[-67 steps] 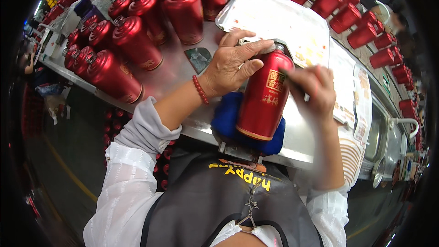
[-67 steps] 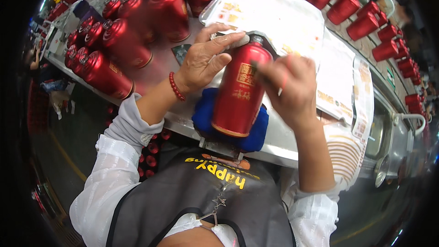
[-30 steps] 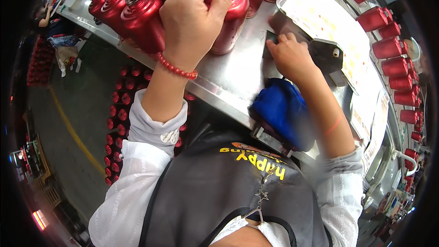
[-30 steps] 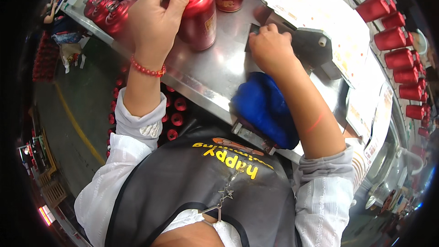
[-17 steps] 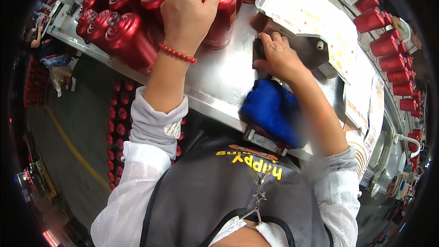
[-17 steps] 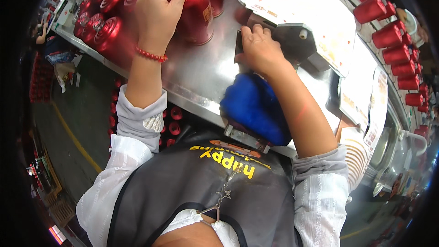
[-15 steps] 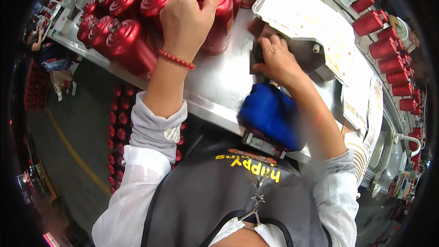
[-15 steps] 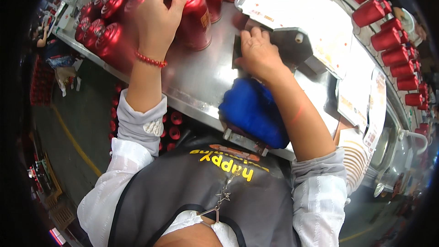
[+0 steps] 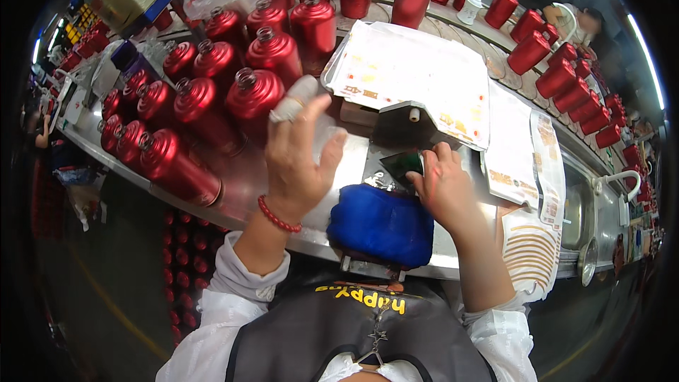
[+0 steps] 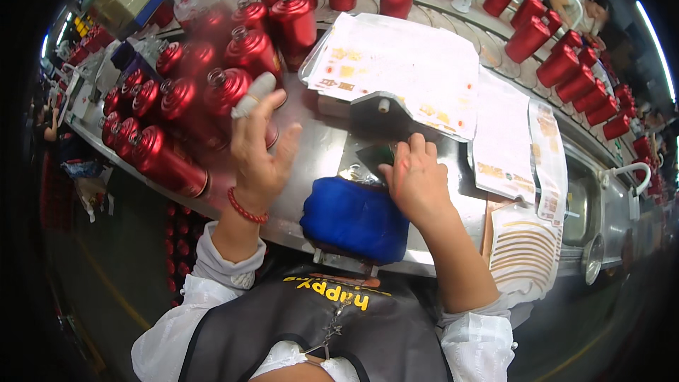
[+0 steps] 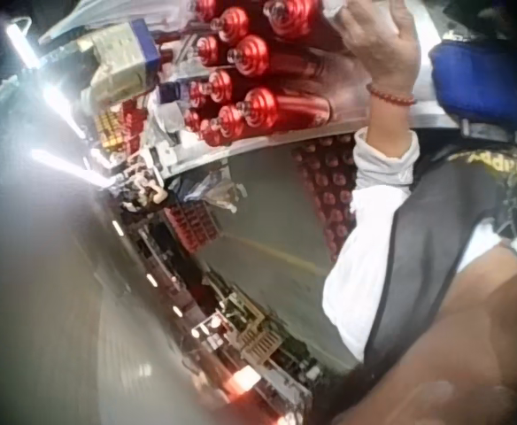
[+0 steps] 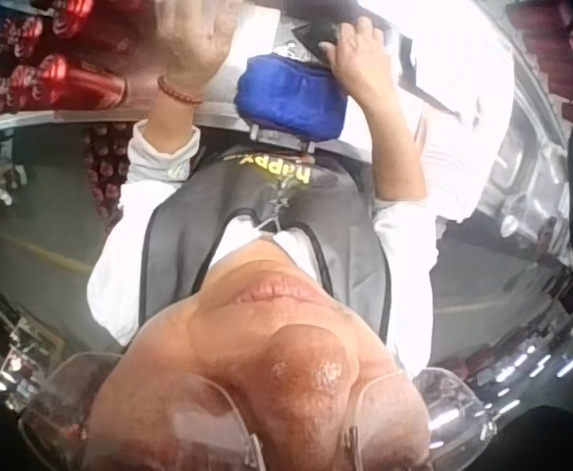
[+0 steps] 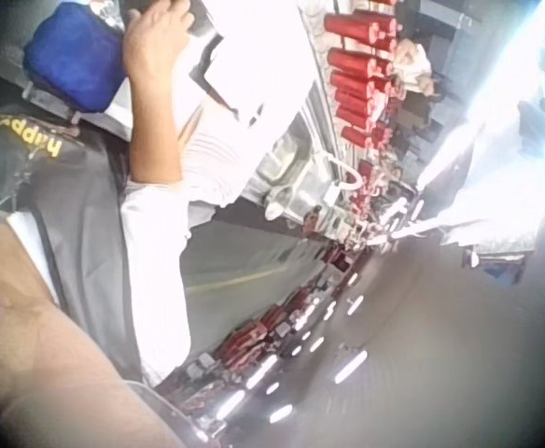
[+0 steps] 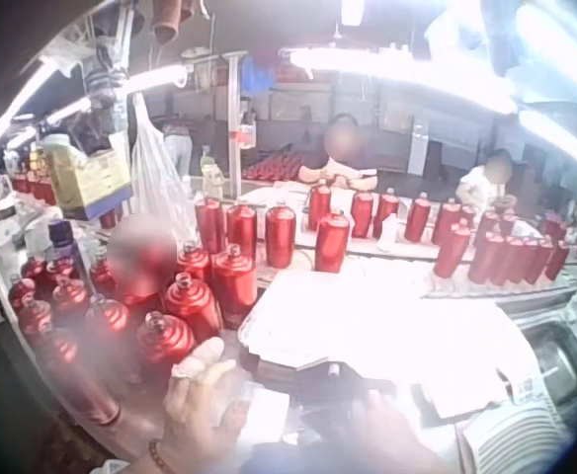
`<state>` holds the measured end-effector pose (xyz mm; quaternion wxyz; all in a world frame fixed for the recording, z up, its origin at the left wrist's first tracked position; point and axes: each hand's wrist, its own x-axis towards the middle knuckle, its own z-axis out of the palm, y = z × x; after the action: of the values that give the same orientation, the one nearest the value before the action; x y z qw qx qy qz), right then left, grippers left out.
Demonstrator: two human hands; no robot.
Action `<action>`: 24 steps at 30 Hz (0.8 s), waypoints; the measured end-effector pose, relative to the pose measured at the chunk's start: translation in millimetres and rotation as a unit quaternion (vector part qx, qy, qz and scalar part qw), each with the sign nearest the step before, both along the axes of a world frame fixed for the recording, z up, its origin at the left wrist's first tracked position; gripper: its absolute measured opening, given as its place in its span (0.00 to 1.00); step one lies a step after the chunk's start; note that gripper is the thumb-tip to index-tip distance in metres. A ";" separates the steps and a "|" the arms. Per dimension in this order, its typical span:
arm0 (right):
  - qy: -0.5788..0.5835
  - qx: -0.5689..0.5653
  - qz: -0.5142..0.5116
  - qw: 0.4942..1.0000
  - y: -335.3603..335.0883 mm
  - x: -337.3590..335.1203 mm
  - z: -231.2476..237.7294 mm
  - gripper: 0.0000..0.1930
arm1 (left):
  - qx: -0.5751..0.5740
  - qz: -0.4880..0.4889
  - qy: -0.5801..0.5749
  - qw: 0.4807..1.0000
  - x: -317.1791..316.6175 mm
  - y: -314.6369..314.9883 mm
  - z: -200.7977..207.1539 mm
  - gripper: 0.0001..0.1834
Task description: The person applies gold labels to red beverage cans. They peel labels from sheets, align them on the can, smooth them with a wooden stick, and wipe the surface with a green cloth. Finished cans are placed on a nearby table.
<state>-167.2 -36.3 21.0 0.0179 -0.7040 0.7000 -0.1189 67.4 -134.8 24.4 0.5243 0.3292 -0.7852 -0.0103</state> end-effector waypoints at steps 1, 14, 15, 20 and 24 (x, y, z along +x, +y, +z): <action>-0.004 -0.006 0.004 1.000 2.8 -2.0 12.4 0.16 | 0.027 -0.036 -0.010 0.999 -2.9 7.7 -3.4 0.23; -0.007 -0.201 -0.176 0.964 -374.9 -249.4 51.7 0.31 | 0.439 -0.268 -0.026 0.857 -17.8 40.1 -57.9 0.32; -0.040 -0.160 -0.177 0.970 -389.0 -248.0 51.9 0.34 | 0.437 -0.266 -0.028 0.859 -14.8 41.9 -58.6 0.32; -0.030 -0.243 -0.158 0.957 -387.1 -265.6 23.8 0.29 | 0.450 -0.257 -0.002 0.855 -12.3 42.0 -65.3 0.33; 0.028 -0.286 -0.004 0.958 -312.9 -294.2 39.8 0.22 | 0.471 -0.226 0.002 0.852 -13.8 40.5 -54.8 0.36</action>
<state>-461.3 -349.2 60.9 -0.2043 -0.6801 0.6395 -0.2946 53.5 -94.3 -30.4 0.2914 0.3500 -0.7377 -0.4984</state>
